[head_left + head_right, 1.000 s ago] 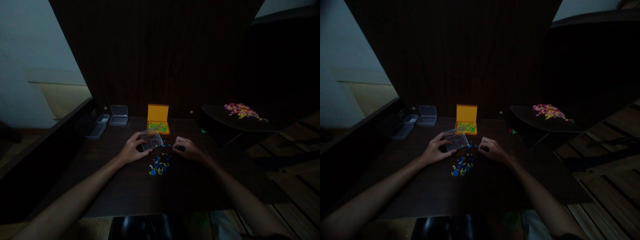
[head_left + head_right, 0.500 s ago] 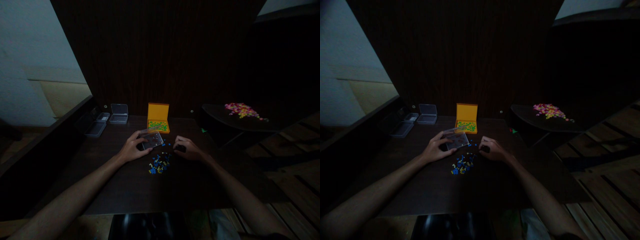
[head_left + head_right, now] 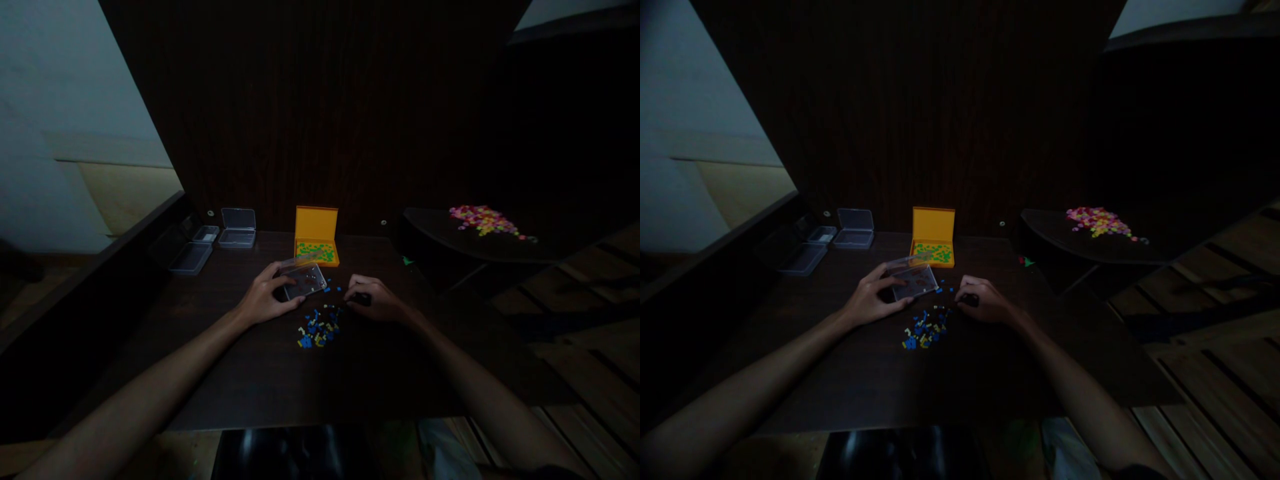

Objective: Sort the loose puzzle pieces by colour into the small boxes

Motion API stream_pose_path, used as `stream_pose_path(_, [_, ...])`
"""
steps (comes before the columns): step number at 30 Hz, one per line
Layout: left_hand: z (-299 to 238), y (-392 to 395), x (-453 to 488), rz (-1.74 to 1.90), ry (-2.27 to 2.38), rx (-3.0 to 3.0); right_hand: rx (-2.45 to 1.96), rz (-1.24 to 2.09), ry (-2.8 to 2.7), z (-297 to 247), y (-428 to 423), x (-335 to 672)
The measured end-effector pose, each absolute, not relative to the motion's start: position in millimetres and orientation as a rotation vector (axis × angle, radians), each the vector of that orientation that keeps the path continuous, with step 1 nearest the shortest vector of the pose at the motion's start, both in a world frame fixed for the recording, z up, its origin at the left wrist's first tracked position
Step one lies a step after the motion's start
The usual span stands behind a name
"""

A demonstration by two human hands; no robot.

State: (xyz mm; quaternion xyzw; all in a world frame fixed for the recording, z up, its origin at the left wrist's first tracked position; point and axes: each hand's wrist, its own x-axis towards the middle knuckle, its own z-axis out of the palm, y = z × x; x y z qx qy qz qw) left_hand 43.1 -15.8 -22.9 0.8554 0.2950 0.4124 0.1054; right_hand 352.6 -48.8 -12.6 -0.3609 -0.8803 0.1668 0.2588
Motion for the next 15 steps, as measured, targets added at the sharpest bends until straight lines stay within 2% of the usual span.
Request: stream_pose_path(15, [-24.5, -15.7, 44.2, 1.241, 0.88, 2.514, -0.963, 0.461, -2.4, -14.3, -48.5, 351.8])
